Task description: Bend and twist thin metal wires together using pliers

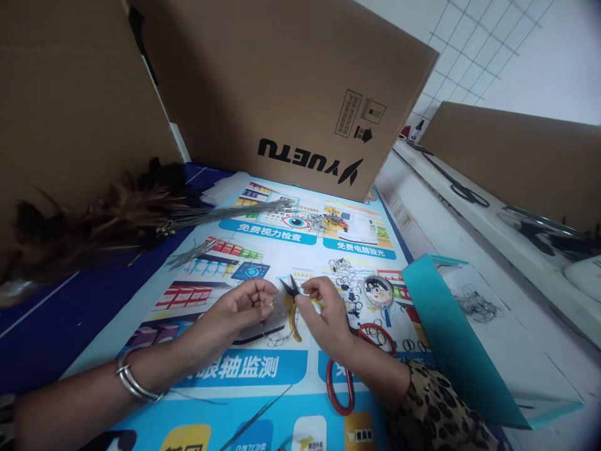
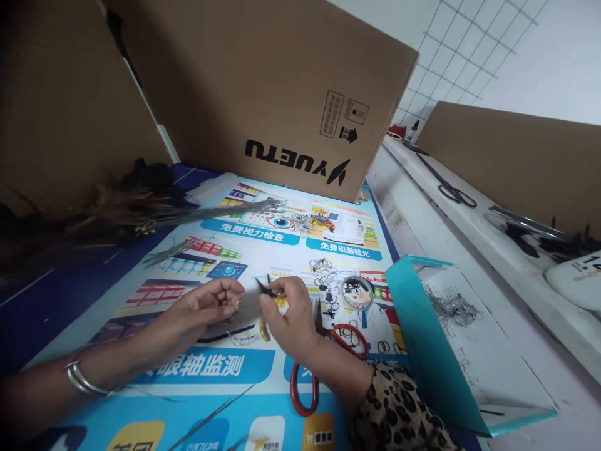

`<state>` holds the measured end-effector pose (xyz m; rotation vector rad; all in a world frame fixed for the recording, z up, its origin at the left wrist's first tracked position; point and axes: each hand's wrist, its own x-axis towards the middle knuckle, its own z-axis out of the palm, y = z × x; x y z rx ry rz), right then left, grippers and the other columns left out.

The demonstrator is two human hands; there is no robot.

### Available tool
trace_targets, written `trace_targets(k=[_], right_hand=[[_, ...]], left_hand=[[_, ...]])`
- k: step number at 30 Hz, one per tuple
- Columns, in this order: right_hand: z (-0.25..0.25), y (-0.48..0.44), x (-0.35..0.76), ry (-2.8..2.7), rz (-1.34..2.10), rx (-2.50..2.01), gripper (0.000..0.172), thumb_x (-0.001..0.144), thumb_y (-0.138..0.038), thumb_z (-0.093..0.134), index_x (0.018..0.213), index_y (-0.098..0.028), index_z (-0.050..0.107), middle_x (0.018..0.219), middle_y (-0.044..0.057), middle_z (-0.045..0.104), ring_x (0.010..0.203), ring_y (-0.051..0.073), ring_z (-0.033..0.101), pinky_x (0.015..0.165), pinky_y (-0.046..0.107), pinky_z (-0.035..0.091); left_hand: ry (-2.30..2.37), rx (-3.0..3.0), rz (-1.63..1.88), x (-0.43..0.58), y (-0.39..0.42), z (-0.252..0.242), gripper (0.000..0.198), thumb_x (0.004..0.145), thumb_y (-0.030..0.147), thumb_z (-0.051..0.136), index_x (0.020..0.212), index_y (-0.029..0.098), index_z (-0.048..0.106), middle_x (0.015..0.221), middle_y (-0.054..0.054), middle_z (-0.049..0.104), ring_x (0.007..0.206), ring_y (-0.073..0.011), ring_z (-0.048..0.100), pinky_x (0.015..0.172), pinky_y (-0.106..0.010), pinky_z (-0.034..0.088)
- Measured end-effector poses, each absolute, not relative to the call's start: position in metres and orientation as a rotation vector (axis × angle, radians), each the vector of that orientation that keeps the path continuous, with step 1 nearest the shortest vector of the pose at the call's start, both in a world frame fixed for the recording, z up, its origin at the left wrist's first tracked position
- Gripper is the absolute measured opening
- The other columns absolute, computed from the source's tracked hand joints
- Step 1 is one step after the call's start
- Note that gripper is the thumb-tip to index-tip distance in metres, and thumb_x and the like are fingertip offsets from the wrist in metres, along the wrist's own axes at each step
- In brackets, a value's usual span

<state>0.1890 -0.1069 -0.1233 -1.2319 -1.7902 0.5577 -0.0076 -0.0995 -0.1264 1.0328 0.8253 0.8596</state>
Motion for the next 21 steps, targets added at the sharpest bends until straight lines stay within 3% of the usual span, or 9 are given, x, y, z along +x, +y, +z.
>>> trace_targets(k=[4,7,10,12,16,21], right_hand=[[-0.118,-0.095,0.203,-1.907,0.523,-1.328,0.015,0.089,-0.024,0.044,0.082,-0.019,0.057,0.083,0.003,0.057,0.079,0.014,0.053,0.072,0.027,0.044],[-0.115,-0.092,0.207,-2.113,0.397,-1.481,0.017,0.084,-0.031,0.054,0.094,-0.018,0.06,0.095,0.007,0.059,0.093,0.02,0.053,0.081,0.033,0.044],[-0.112,-0.099,0.201,-2.357,0.279,-1.582,0.062,0.069,-0.055,0.067,0.115,-0.015,0.055,0.109,0.013,0.056,0.105,0.029,0.047,0.089,0.044,0.04],[-0.111,-0.106,0.195,-2.455,0.208,-1.608,0.076,0.064,-0.063,0.066,0.12,-0.013,0.051,0.113,0.016,0.053,0.106,0.032,0.044,0.09,0.048,0.039],[-0.11,-0.113,0.189,-2.562,0.17,-1.62,0.054,0.076,-0.041,0.058,0.121,-0.013,0.05,0.111,0.016,0.053,0.104,0.031,0.043,0.087,0.046,0.04],[-0.116,-0.109,0.189,-2.563,0.128,-1.675,0.044,0.073,-0.02,0.052,0.116,-0.01,0.052,0.107,0.017,0.052,0.1,0.029,0.044,0.083,0.043,0.041]], left_hand=[[0.855,1.033,0.905,-0.014,-0.093,-0.128,0.02,0.08,0.027,0.066,0.097,0.02,0.059,0.079,0.0,0.052,0.071,-0.0128,0.049,0.065,-0.023,0.04],[0.861,1.037,0.94,-0.02,-0.086,-0.132,0.02,0.08,0.027,0.065,0.098,0.019,0.06,0.078,0.0,0.053,0.072,-0.0132,0.049,0.066,-0.023,0.04],[0.859,1.036,0.957,-0.023,-0.082,-0.133,0.019,0.08,0.026,0.065,0.097,0.019,0.061,0.077,0.0,0.054,0.071,-0.0132,0.05,0.066,-0.023,0.04],[0.858,1.036,0.958,-0.023,-0.081,-0.133,0.018,0.079,0.026,0.065,0.096,0.019,0.062,0.077,0.0,0.055,0.071,-0.0134,0.05,0.065,-0.023,0.04],[0.834,1.004,0.955,-0.022,-0.082,-0.132,0.017,0.078,0.026,0.065,0.094,0.02,0.064,0.075,-0.001,0.057,0.07,-0.0144,0.051,0.065,-0.024,0.041],[0.809,0.953,0.923,-0.022,-0.083,-0.131,0.015,0.079,0.025,0.064,0.094,0.019,0.065,0.072,-0.001,0.058,0.069,-0.0141,0.051,0.065,-0.024,0.041]])
